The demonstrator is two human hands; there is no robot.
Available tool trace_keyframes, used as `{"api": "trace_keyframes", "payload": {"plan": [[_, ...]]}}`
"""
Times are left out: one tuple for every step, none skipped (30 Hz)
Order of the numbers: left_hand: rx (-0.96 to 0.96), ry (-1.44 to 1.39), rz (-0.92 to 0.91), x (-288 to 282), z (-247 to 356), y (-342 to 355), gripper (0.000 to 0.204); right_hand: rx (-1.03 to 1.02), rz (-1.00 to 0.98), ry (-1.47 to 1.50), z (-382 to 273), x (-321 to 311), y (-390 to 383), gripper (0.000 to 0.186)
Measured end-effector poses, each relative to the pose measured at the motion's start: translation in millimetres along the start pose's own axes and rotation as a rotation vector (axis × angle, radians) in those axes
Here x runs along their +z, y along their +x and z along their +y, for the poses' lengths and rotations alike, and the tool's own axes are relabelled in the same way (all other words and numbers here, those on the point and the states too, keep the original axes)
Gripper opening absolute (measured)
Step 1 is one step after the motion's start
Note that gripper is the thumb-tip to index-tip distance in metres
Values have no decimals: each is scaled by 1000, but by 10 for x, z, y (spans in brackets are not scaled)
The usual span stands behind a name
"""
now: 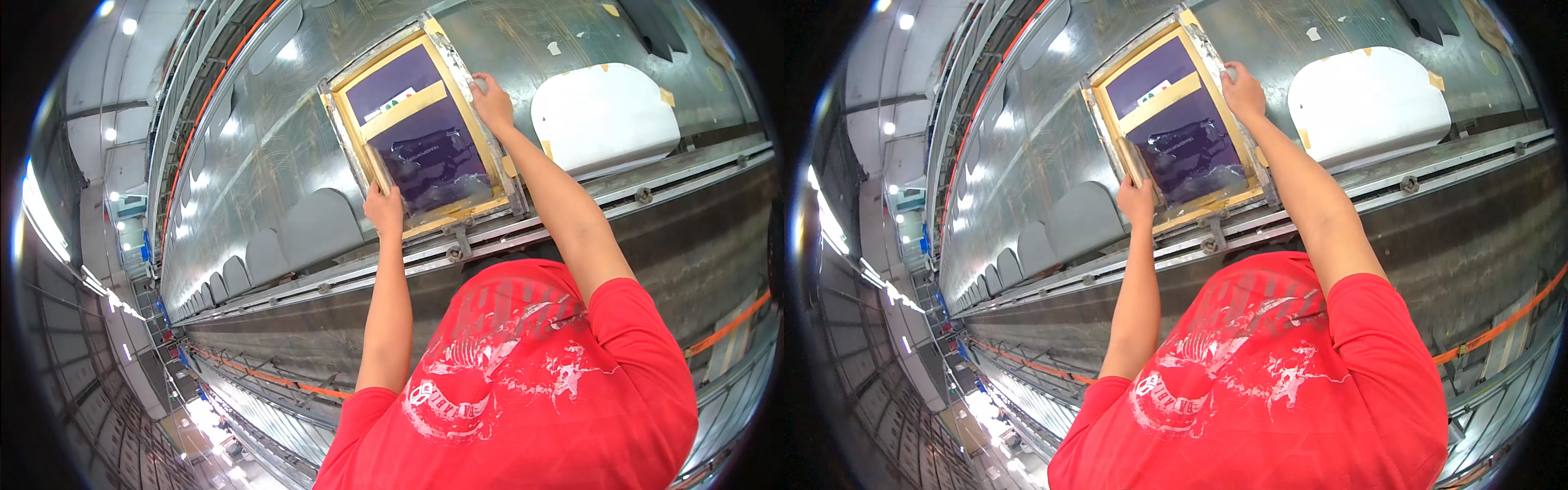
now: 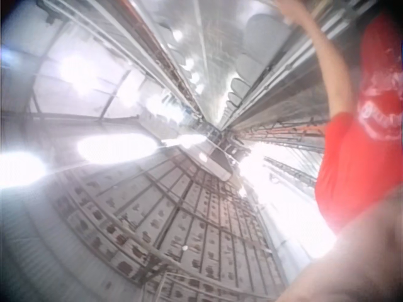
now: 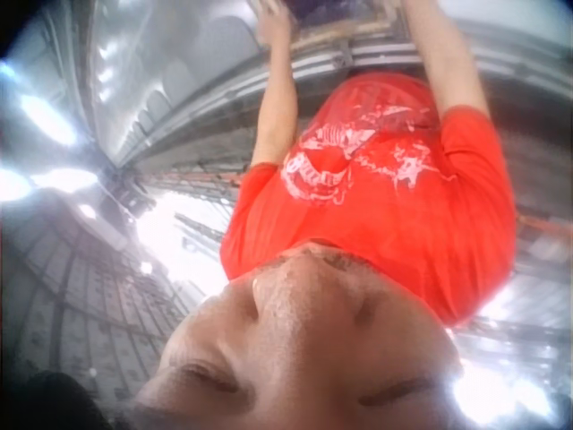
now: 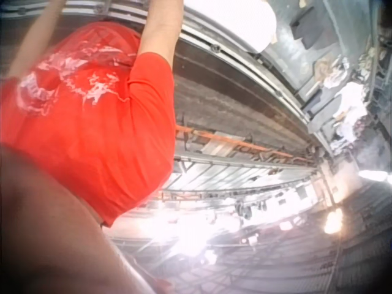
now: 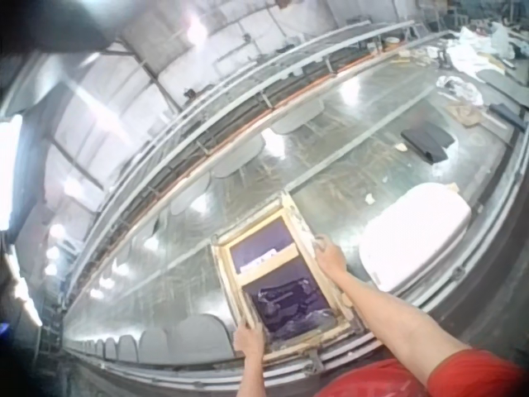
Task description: The person carries a screen printing frame to a workbench, pours purple ink onto the screen, and uses a squeegee to spread the ink across the mesh. They then move to a conveyor belt and repeatedly pull the squeegee across the screen to print onto fabric moving below.
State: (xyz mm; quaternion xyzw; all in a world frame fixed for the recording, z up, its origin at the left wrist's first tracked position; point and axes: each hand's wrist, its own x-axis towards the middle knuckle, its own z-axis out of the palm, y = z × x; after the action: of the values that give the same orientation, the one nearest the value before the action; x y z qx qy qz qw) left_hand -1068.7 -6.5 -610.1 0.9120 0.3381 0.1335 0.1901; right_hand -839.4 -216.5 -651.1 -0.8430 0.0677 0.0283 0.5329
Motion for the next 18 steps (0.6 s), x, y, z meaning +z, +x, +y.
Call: {"api": "trace_keyframes", "payload": {"plan": [[20,13,-32,14,62,93,43,0,6,5,-2,-4,6,35],[6,93,-128,2,111,194,47,0,14,10,-4,-11,11,35],[19,71,-151,-2,157,207,48,10,0,21,6,-25,-2,35],[36,50,-170,-25,246,237,49,19,-10,35,-4,-43,-21,36],[55,28,-189,-43,322,274,51,28,-19,50,-17,-59,-36,36],[44,74,-216,17,327,356,55,28,-23,56,-41,-65,-42,36],[79,54,-246,38,350,388,55,30,-24,61,-54,-69,-46,36],[115,34,-277,59,375,420,56,31,-25,66,-68,-74,-49,36],[150,15,-308,81,404,455,56,33,-27,59,-86,-76,-55,36],[216,18,-376,112,465,476,58,40,-29,48,-83,-73,-76,36],[328,20,-357,147,510,478,58,46,-31,38,-87,-72,-85,36],[439,22,-335,173,555,472,58,25,-25,53,-98,-73,-84,36],[548,20,-313,214,606,454,59,31,-31,57,-84,-84,-67,36],[633,22,-324,227,625,407,58,36,-39,61,-76,-90,-53,36],[685,43,-328,206,616,371,57,40,-50,66,-73,-92,-41,36],[717,68,-326,160,506,317,57,20,-55,65,-87,-27,-69,37],[770,94,-334,123,482,264,56,9,-50,80,-49,-28,-46,37],[769,92,-323,74,444,186,54,-4,-47,95,-20,-23,-15,36]]}}
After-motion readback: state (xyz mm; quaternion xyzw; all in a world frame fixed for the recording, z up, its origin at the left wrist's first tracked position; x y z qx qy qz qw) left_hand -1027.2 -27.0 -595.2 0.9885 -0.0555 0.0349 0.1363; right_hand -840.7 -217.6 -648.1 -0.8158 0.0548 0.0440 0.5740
